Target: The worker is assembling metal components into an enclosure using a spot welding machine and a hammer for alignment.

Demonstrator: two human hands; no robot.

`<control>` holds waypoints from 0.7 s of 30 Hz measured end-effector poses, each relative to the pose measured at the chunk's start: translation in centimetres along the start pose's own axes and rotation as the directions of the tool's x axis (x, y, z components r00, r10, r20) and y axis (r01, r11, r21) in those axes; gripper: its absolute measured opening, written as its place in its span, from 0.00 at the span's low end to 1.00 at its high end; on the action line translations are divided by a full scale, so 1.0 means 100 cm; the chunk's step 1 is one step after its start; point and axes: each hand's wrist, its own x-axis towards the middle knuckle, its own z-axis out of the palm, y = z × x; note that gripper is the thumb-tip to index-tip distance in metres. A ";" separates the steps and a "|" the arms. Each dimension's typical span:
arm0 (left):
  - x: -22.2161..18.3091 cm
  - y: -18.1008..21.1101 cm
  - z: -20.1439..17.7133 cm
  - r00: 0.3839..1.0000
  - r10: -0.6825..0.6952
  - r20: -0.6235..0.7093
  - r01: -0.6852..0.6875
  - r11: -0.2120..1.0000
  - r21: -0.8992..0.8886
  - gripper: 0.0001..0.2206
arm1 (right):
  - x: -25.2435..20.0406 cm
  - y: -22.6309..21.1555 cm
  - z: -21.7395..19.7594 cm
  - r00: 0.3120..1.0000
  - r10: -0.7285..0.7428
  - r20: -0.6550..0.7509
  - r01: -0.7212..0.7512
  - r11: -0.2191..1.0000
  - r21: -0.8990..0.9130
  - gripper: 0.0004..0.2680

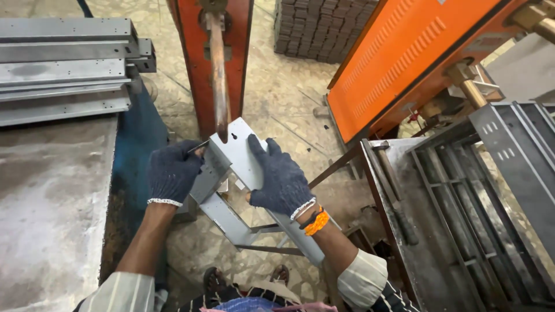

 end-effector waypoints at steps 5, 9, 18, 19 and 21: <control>0.011 -0.032 0.026 0.916 0.371 -0.151 -0.347 0.924 0.162 0.10 | 0.003 -0.002 -0.006 1.000 0.000 0.031 0.001 1.000 -0.031 0.46; 0.024 -0.077 0.051 0.984 0.181 0.001 -0.162 0.882 -0.443 0.16 | 0.003 0.000 -0.004 0.998 0.009 0.056 -0.007 1.000 -0.030 0.47; 0.023 -0.050 0.056 0.989 0.144 -0.026 -0.140 0.881 -0.452 0.16 | 0.004 0.002 0.001 0.999 -0.010 0.031 0.010 1.000 -0.014 0.48; 0.024 -0.050 0.057 0.989 0.143 -0.026 -0.140 0.881 -0.451 0.16 | 0.004 0.002 0.000 0.999 -0.010 0.032 0.011 1.000 -0.013 0.48; 0.025 -0.050 0.057 0.995 0.091 -0.051 -0.104 0.926 -0.363 0.14 | 0.004 0.001 0.001 0.998 0.017 0.056 -0.014 0.999 -0.039 0.48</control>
